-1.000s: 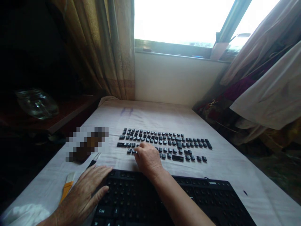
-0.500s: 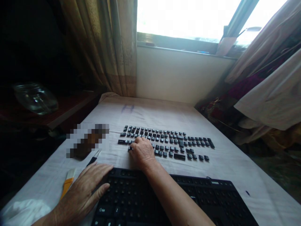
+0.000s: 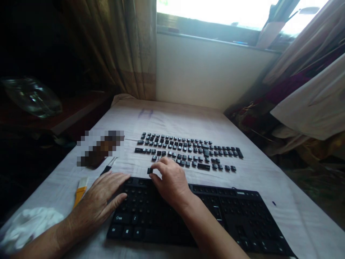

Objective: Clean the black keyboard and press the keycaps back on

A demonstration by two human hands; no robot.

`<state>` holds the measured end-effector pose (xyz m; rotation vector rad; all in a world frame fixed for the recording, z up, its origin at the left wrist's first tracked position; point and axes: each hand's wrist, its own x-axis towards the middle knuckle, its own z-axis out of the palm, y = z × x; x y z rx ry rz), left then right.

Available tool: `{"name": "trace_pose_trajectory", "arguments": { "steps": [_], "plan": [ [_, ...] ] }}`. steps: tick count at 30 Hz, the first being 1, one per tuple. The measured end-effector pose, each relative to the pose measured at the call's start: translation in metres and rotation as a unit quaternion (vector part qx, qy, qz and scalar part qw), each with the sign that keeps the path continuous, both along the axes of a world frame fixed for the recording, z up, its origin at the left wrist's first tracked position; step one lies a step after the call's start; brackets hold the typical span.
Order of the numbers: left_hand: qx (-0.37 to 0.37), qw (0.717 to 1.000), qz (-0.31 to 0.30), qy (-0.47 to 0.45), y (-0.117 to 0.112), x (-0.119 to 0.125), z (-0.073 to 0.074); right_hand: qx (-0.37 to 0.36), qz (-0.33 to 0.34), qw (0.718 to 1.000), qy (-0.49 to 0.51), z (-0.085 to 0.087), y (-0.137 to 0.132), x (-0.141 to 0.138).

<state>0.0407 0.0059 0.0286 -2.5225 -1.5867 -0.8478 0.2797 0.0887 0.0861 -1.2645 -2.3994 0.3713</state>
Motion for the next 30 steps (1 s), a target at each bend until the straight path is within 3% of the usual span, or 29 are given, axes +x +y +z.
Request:
{"name": "trace_pose_trajectory", "arguments": {
  "steps": [6, 10, 14, 17, 30],
  "plan": [
    [0.010, 1.000, -0.013, 0.009, 0.000, 0.002, 0.006, -0.076, 0.051, 0.986, 0.138, -0.008, -0.062, 0.029],
    [0.039, 0.996, -0.074, -0.019, -0.006, 0.009, 0.017, -0.085, 0.056, 0.983, 0.152, -0.017, -0.082, 0.031],
    [0.077, 0.977, -0.192, -0.046, -0.017, 0.025, 0.029, -0.074, 0.057, 0.986, 0.139, -0.023, -0.088, 0.029],
    [0.076, 0.967, -0.242, -0.018, -0.022, 0.033, 0.036, -0.062, 0.048, 0.990, 0.117, -0.024, -0.088, 0.027],
    [0.073, 0.964, -0.254, 0.011, -0.020, 0.033, 0.038, -0.049, 0.048, 0.995, 0.066, -0.024, -0.089, 0.021]
  ]
}}
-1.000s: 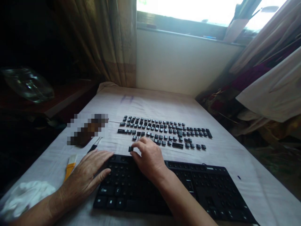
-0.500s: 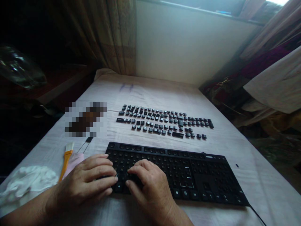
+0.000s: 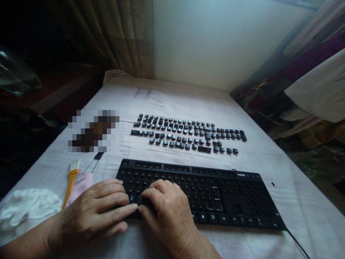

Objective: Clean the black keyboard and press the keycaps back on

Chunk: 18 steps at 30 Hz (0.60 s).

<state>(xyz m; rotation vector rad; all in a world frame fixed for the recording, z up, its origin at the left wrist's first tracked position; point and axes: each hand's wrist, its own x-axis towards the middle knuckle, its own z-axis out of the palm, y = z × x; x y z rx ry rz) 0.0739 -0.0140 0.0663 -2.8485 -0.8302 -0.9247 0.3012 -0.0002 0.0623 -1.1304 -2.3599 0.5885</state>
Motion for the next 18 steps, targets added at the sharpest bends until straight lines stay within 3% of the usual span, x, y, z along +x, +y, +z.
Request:
{"name": "trace_pose_trajectory", "arguments": {
  "steps": [18],
  "plan": [
    [-0.009, 1.000, 0.004, 0.001, 0.0019, 0.0008, -0.0011, 0.014, 0.008, 0.999, 0.048, -0.0014, 0.0013, 0.0011]
  ]
}}
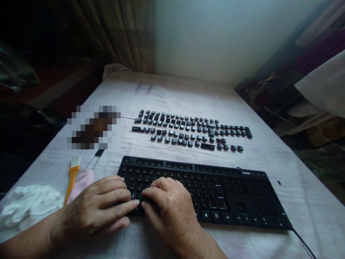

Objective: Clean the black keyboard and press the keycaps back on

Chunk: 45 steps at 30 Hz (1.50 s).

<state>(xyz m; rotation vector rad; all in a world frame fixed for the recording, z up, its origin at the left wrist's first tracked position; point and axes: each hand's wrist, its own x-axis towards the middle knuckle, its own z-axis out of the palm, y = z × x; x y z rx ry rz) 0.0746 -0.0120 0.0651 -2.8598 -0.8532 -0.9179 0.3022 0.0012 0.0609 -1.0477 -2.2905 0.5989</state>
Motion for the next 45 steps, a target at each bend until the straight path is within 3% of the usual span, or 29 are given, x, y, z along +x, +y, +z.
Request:
{"name": "trace_pose_trajectory", "arguments": {
  "steps": [6, 45],
  "plan": [
    [0.002, 1.000, -0.001, 0.000, 0.0003, 0.0009, 0.0002, 0.026, 0.007, 1.000, 0.011, -0.0048, 0.0034, 0.0005],
    [-0.004, 1.000, -0.004, -0.001, -0.0016, 0.0014, -0.0043, -0.004, -0.012, 1.000, 0.016, -0.0022, 0.0041, -0.0033]
  ]
}}
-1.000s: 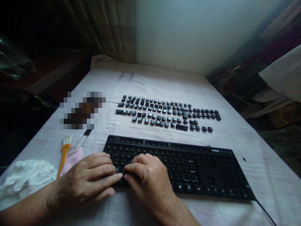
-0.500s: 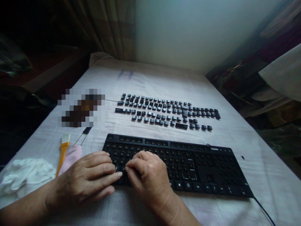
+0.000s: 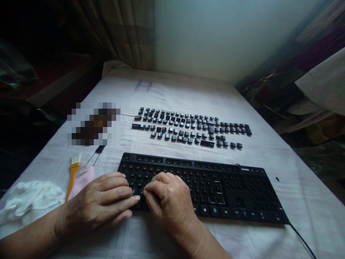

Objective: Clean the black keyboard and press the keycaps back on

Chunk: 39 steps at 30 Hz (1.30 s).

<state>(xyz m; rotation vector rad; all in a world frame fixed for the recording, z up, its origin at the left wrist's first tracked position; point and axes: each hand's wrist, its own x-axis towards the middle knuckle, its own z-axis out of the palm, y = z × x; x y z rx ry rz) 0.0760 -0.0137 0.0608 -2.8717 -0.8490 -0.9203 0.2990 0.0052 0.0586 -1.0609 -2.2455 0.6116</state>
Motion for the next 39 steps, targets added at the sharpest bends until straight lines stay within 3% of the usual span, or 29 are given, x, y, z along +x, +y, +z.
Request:
{"name": "trace_pose_trajectory", "arguments": {
  "steps": [39],
  "plan": [
    [0.000, 1.000, 0.001, 0.006, 0.0007, 0.0014, -0.0022, 0.033, 0.001, 0.999, -0.023, -0.0043, -0.0005, -0.0013]
  ]
}}
